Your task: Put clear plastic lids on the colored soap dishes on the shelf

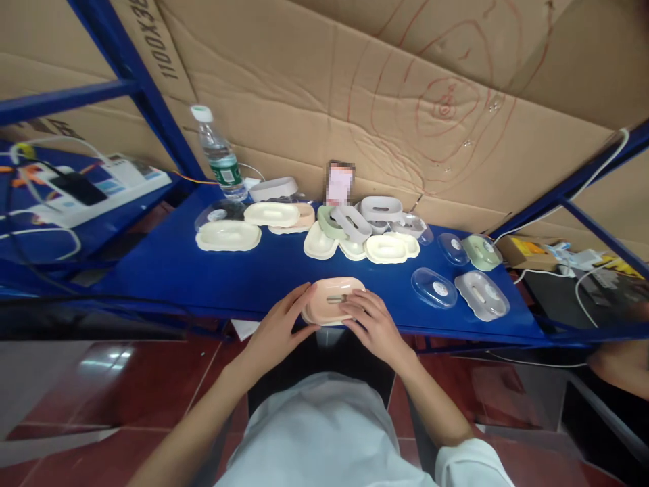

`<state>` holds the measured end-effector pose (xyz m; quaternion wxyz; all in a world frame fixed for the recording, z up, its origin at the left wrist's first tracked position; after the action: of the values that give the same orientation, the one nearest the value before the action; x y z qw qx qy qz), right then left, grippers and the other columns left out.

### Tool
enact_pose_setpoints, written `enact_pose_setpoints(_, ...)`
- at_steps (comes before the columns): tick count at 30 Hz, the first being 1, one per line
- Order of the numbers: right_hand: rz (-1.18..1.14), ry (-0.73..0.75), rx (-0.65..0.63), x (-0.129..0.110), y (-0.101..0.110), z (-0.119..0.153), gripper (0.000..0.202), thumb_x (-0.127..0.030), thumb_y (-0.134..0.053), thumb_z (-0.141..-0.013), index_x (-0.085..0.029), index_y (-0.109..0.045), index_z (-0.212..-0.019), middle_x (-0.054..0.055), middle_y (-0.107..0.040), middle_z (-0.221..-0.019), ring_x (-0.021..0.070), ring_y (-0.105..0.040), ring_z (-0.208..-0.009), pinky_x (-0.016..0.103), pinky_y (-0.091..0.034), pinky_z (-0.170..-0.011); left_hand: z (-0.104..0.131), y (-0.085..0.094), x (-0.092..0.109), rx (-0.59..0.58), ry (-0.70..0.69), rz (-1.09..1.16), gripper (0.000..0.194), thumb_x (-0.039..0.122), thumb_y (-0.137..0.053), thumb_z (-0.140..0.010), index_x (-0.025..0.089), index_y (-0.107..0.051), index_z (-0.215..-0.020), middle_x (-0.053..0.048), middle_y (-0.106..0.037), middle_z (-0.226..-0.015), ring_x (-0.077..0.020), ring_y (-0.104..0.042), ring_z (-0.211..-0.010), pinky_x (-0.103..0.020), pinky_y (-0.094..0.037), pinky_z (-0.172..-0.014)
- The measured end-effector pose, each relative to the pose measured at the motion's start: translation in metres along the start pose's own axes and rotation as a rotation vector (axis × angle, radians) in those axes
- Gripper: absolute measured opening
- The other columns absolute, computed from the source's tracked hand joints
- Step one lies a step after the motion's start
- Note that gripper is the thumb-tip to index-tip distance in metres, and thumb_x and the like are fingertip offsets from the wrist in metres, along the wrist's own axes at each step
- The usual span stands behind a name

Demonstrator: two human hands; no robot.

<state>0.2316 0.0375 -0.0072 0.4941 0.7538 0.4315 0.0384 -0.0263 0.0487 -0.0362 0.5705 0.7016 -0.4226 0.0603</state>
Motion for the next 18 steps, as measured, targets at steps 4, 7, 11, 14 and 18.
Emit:
enact_pose_setpoints(4, 0.031, -0.013, -0.110, -0.001, -0.005, -0.010, 0.043, -0.037, -0.070, -0.105, -0.030, -0.066, -0.147, 0.012, -0.070, -0.144, 0.0315, -0.059, -0.145, 0.059, -0.048, -0.125, -0.005, 0.003, -0.004, 0.015, -0.024, -0.032, 0.056, 0.046, -0.063, -0.105, 0.034, -0.054, -0.159, -0.013, -0.041, -0.174, -0.0378, -0.045, -0.158, -0.059, -0.046, -0.125)
enact_pose_setpoints(7, 0.058, -0.002, -0.166, 0.001, -0.010, -0.016, 0.035, -0.032, -0.066, -0.107, -0.028, -0.069, -0.142, 0.011, -0.070, -0.146, 0.0302, -0.056, -0.149, 0.059, -0.044, -0.128, -0.006, 0.003, -0.008, 0.020, -0.060, -0.066, 0.046, 0.048, -0.064, -0.105, 0.033, -0.065, -0.148, -0.012, -0.037, -0.176, -0.0400, -0.043, -0.159, -0.062, -0.043, -0.126)
enact_pose_setpoints(11, 0.067, 0.038, -0.204, 0.000, -0.016, -0.022, 0.033, -0.029, -0.059, -0.110, -0.025, -0.070, -0.142, 0.012, -0.067, -0.152, 0.0295, -0.052, -0.154, 0.060, -0.038, -0.132, -0.005, 0.000, -0.010, 0.029, -0.058, -0.059, 0.045, 0.049, -0.059, -0.107, 0.031, -0.065, -0.148, -0.012, -0.049, -0.170, -0.0373, -0.057, -0.149, -0.057, -0.051, -0.121)
enact_pose_setpoints(14, 0.055, 0.050, -0.235, 0.010, -0.004, -0.021, 0.047, -0.037, -0.061, -0.110, -0.028, -0.059, -0.155, 0.010, -0.056, -0.164, 0.0300, -0.042, -0.161, 0.061, -0.032, -0.134, -0.004, -0.001, -0.007, 0.047, -0.046, -0.094, 0.042, 0.048, -0.061, -0.106, 0.031, -0.068, -0.144, -0.011, -0.047, -0.171, -0.0379, -0.059, -0.146, -0.056, -0.053, -0.118)
enact_pose_setpoints(18, 0.254, -0.268, -0.026, 0.063, 0.055, 0.010, 0.060, -0.046, -0.062, -0.108, -0.034, -0.048, -0.165, 0.010, -0.045, -0.173, 0.0348, -0.037, -0.163, 0.067, -0.029, -0.133, -0.004, -0.001, -0.003, 0.038, -0.020, -0.136, 0.039, 0.046, -0.061, -0.105, 0.033, -0.070, -0.141, -0.007, -0.044, -0.173, -0.0366, -0.061, -0.144, -0.055, -0.052, -0.118)
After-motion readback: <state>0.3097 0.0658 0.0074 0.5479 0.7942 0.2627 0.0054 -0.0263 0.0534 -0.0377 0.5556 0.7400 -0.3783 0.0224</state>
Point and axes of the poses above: each hand's wrist, its own z-axis away from the middle knuckle, its own y-axis out of the back of the hand, x = y × z, the point moved 3 cm from there along -z, towards the middle knuckle
